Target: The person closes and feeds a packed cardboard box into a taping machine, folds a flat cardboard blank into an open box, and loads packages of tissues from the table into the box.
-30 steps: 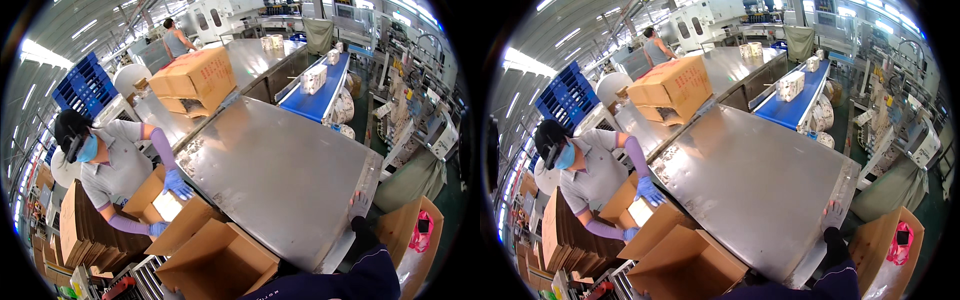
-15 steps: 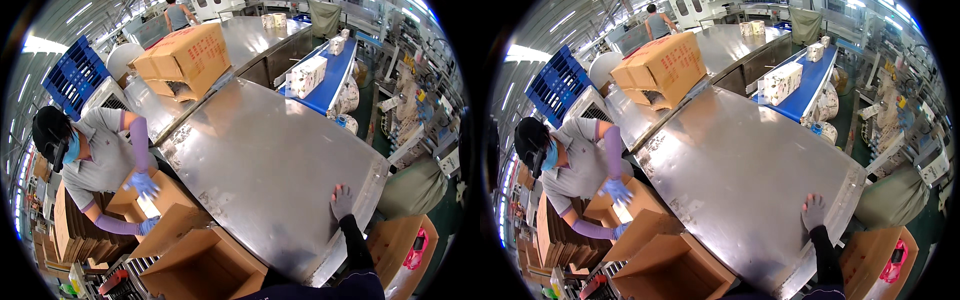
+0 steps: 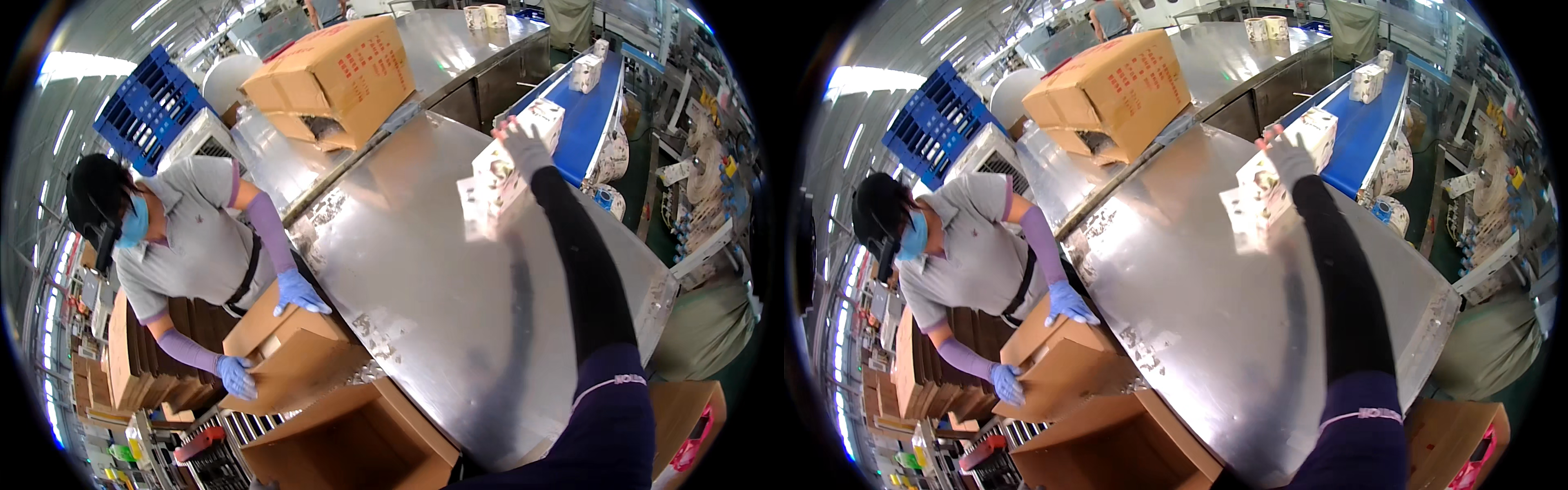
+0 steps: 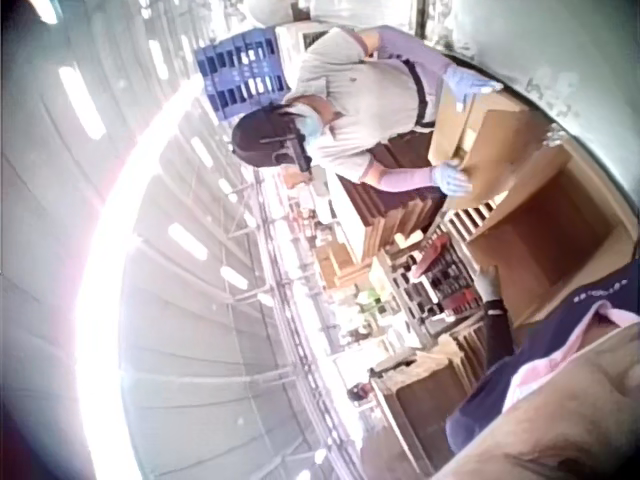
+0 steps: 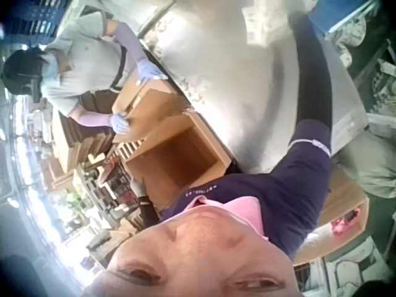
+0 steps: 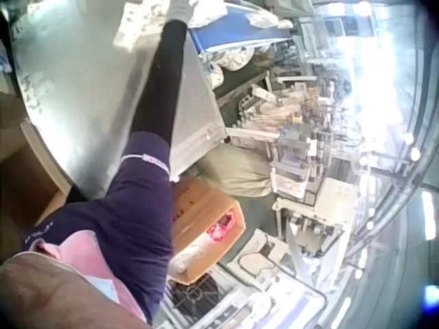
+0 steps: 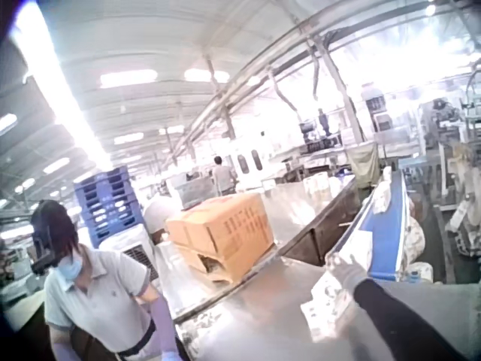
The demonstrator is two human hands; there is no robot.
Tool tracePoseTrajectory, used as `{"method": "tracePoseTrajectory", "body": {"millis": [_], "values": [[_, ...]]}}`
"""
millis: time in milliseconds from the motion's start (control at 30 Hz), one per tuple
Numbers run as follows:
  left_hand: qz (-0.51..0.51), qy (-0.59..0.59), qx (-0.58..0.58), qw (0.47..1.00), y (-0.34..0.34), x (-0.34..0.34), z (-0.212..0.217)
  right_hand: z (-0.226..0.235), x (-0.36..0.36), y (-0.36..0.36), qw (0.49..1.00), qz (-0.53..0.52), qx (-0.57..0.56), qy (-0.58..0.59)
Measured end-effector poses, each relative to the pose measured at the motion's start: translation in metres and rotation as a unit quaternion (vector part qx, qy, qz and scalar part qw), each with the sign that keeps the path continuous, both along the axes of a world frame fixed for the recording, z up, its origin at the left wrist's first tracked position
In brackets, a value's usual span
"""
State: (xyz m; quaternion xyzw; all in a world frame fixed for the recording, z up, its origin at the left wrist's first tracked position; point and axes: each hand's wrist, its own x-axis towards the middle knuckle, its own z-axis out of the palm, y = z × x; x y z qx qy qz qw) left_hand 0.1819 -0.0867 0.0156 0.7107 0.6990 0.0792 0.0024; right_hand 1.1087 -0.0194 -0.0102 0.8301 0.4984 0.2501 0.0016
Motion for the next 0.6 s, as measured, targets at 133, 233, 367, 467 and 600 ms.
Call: {"method": "tracePoseTrajectory", "body": {"millis": [133,233,367,467,600], "values": [[-0.005,0.019,-0.003,1.000,0.007,0.003,0.002,-0.029,-0.029,0.113,0.965,-0.119,-0.100,0.213],[0.013,0.045,-0.004,0.999,-0.006,-0.016,0.000,-0.034,-0.104,0.132,0.989,-0.041,-0.138,0.018],[-0.087,-0.004,0.051,0.995,0.012,-0.023,-0.010,0.015,-0.166,0.059,0.943,-0.076,-0.034,0.322],[-0.024,-0.021,-0.089,0.996,0.017,-0.007,-0.003,0.020,-0.191,0.014,0.957,-0.097,-0.061,0.267],[0.014,0.133,-0.021,0.991,0.006,0.043,0.019,0.019,-0.217,-0.054,0.956,-0.090,-0.068,0.270]]}}
